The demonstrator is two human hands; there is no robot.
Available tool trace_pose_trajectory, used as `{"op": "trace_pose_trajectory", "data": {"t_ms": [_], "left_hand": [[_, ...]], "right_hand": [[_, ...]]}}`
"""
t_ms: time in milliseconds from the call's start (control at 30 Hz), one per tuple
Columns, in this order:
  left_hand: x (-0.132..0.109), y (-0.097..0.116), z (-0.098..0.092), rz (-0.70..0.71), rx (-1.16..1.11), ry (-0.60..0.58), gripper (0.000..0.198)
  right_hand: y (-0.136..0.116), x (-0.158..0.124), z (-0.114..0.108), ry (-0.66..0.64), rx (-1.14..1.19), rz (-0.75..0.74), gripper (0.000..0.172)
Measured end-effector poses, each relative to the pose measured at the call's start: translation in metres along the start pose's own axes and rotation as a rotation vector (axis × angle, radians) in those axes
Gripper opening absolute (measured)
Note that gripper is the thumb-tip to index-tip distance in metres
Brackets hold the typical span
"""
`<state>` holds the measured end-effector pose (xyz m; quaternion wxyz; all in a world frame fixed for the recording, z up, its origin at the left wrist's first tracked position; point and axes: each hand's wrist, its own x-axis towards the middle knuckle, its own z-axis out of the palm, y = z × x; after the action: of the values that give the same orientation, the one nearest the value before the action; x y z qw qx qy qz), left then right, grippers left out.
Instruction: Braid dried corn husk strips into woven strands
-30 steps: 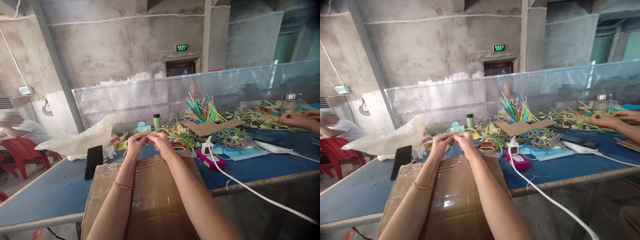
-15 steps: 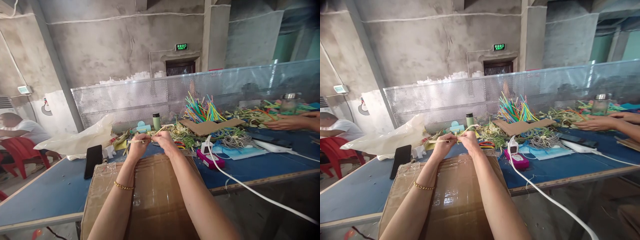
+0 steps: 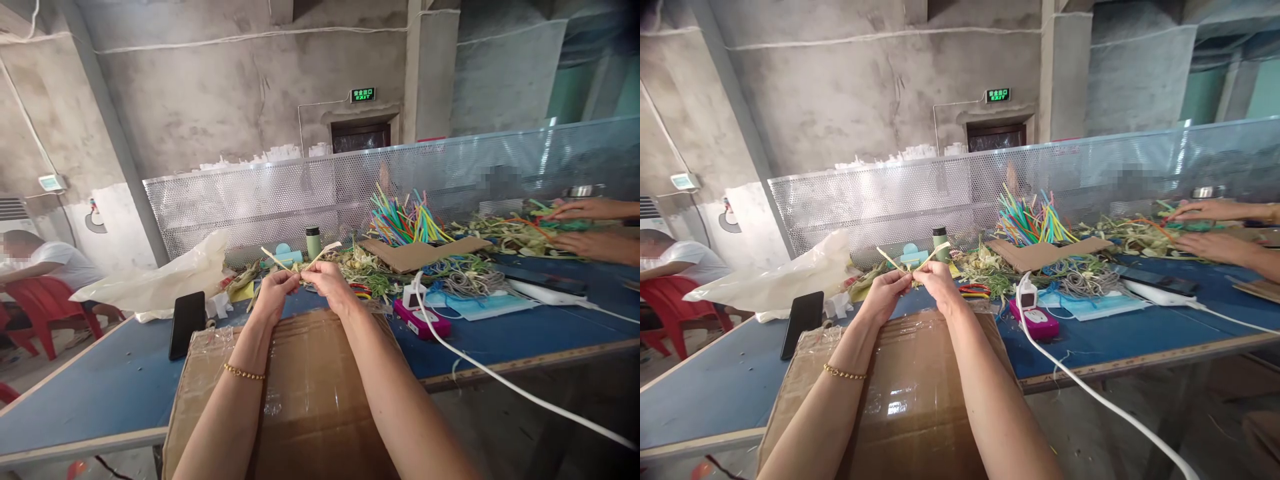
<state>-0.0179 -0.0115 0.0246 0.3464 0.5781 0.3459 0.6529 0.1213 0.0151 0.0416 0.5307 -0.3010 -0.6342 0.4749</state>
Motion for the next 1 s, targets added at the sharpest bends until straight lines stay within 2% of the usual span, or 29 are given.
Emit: {"op": "trace_pose_trajectory", "data": {"t_ms": [67, 233, 367, 500, 667, 1000], "left_hand": [[0.000, 0.000, 0.000, -0.029, -0.064, 0.001, 0.027], [-0.001, 0.003, 0.001, -0.096, -0.175, -0.031, 0.028], [-0.003, 0.006, 0.003, -0.131, -0.255, -0.067, 0.031], [-0.003, 0.005, 0.003, -0.089, -0.231, -0.044, 0.031], [-0.001, 0.002, 0.003, -0.057, -0.183, 0.009, 0.033], [-0.001, 0.000, 0.005, -0.036, -0.102, 0.022, 0.032]], "right_hand": [[0.000, 0.001, 0.001, 0.002, 0.018, -0.008, 0.019], [0.005, 0.007, 0.004, 0.098, -0.016, -0.143, 0.016], [0.007, 0.009, 0.006, 0.104, -0.028, -0.173, 0.015], [0.006, 0.008, 0.007, 0.111, -0.032, -0.159, 0.015], [0.006, 0.007, 0.010, 0.197, -0.091, -0.107, 0.013], [0.012, 0.010, 0.012, 0.298, -0.205, -0.109, 0.008]]}}
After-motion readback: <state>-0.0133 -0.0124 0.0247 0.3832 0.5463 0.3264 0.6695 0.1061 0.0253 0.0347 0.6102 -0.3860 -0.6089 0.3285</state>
